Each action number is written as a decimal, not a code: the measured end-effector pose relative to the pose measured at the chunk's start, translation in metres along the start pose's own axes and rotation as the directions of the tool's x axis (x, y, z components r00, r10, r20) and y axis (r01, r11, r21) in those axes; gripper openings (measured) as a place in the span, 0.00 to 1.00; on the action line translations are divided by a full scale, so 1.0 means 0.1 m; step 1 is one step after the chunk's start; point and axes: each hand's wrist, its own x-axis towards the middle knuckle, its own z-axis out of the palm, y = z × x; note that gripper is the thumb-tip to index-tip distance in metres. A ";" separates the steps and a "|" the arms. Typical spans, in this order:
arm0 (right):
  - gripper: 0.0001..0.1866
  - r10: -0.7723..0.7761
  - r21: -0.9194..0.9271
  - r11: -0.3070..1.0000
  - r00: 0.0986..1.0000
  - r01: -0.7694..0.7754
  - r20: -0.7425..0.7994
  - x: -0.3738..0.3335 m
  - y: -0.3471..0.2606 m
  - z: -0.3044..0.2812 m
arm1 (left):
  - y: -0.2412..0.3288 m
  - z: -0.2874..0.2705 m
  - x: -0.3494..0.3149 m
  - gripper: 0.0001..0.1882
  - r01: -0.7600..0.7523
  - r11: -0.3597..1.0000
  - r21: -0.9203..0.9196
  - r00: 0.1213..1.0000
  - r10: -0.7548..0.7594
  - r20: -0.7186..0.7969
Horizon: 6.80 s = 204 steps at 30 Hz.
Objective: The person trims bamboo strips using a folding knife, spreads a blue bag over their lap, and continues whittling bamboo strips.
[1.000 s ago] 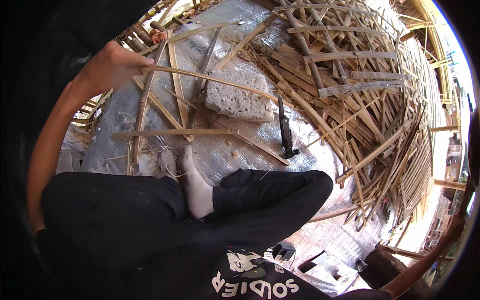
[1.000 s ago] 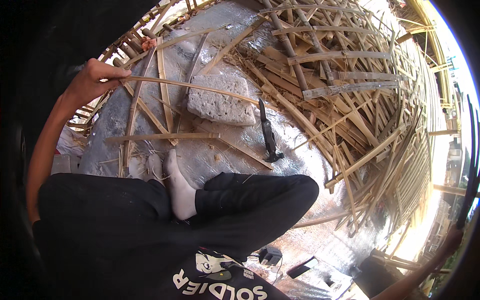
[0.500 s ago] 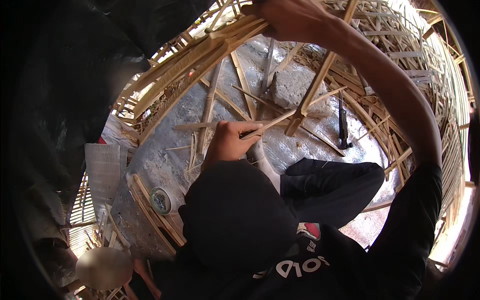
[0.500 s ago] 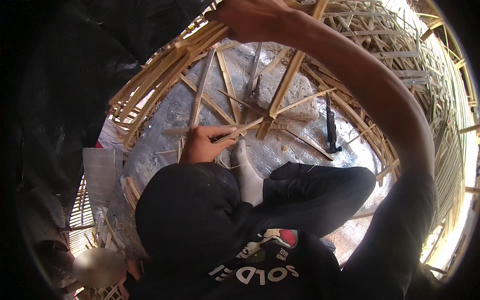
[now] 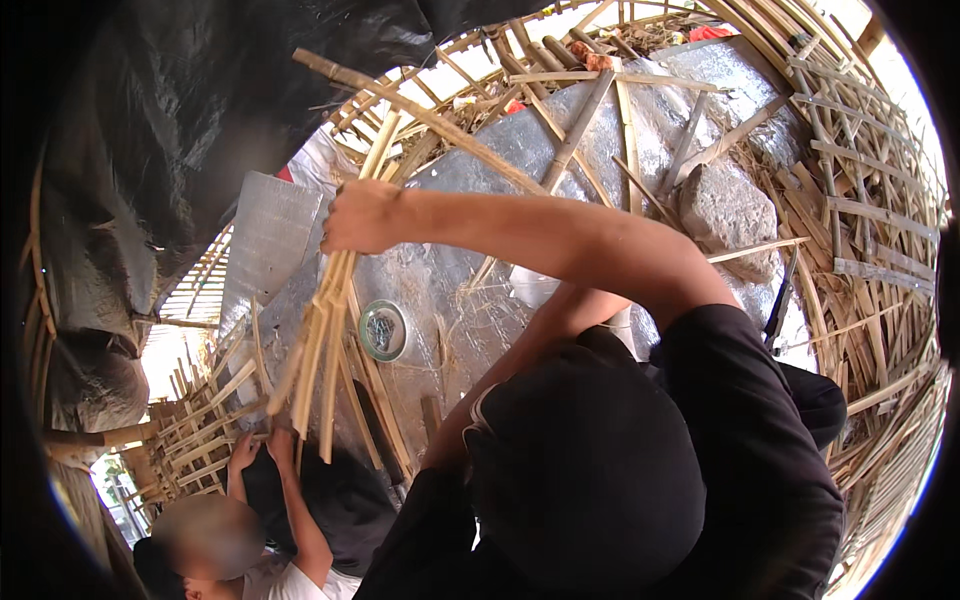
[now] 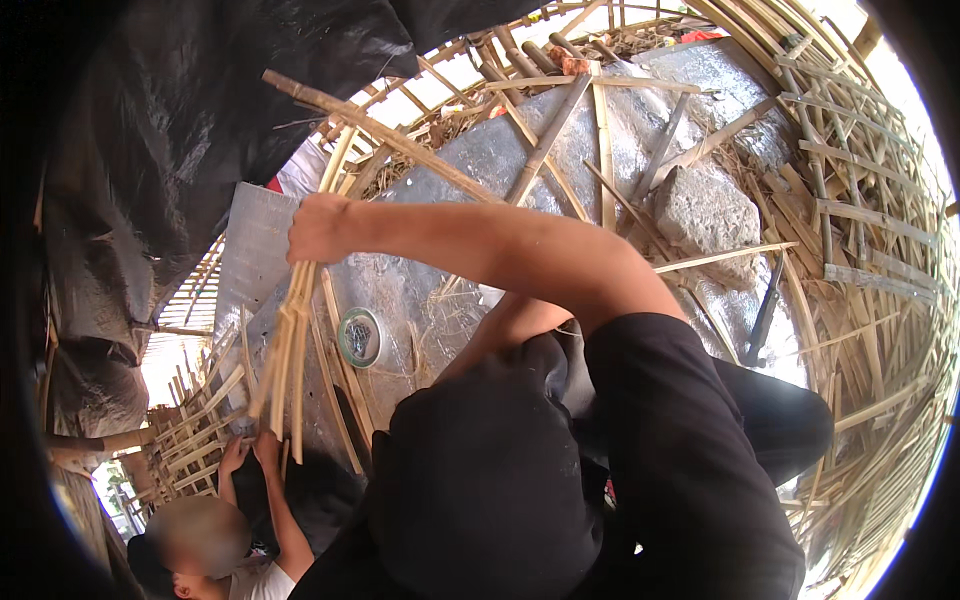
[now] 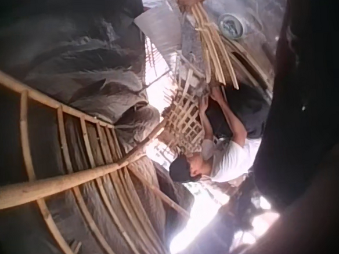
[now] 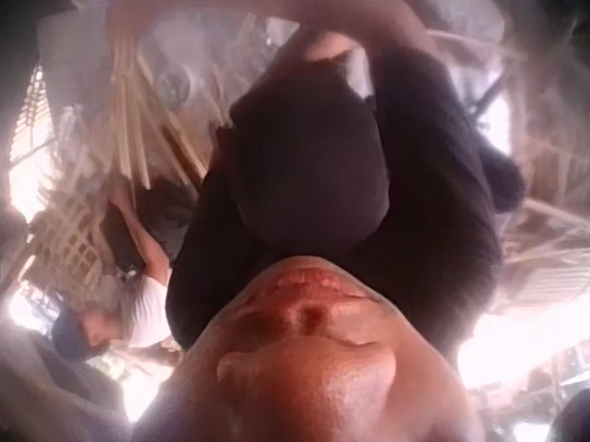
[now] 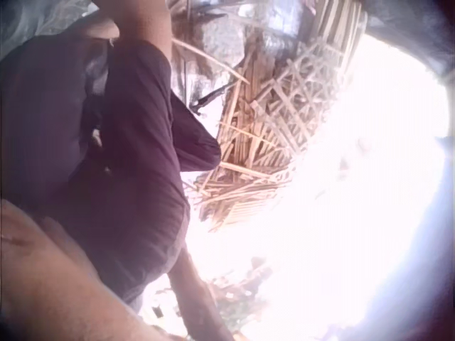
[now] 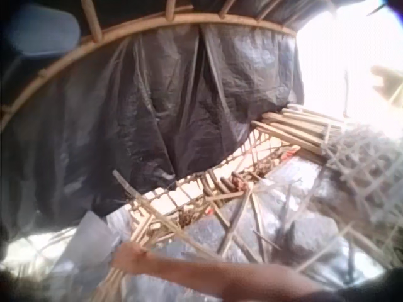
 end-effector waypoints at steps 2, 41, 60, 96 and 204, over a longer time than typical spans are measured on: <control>0.04 -0.151 0.092 0.986 0.979 0.139 0.137 0.14 -0.35 0.28 | -0.03 -0.08 -0.09 0.17 0.043 0.997 0.056 0.999 -0.042 -0.015; 0.32 -0.024 0.533 0.803 0.909 0.265 -0.416 0.57 -1.63 0.68 | -0.34 0.01 0.13 0.19 0.246 0.957 0.152 0.968 -0.252 0.016; 0.26 -0.056 0.449 0.881 0.975 0.150 -0.217 0.31 -1.30 0.50 | -0.48 0.09 0.15 0.18 0.196 0.961 0.194 0.979 -0.202 0.014; 0.20 0.618 0.165 -0.784 -0.777 -0.599 0.117 -5.93 -2.18 -1.39 | 3.12 0.01 1.50 0.12 -0.402 0.468 0.787 0.906 0.328 0.268; 0.23 0.814 0.870 0.272 -0.384 -0.411 -0.435 -4.06 -1.63 -1.55 | 1.91 0.54 1.17 0.09 -0.760 0.295 0.579 0.618 0.604 0.503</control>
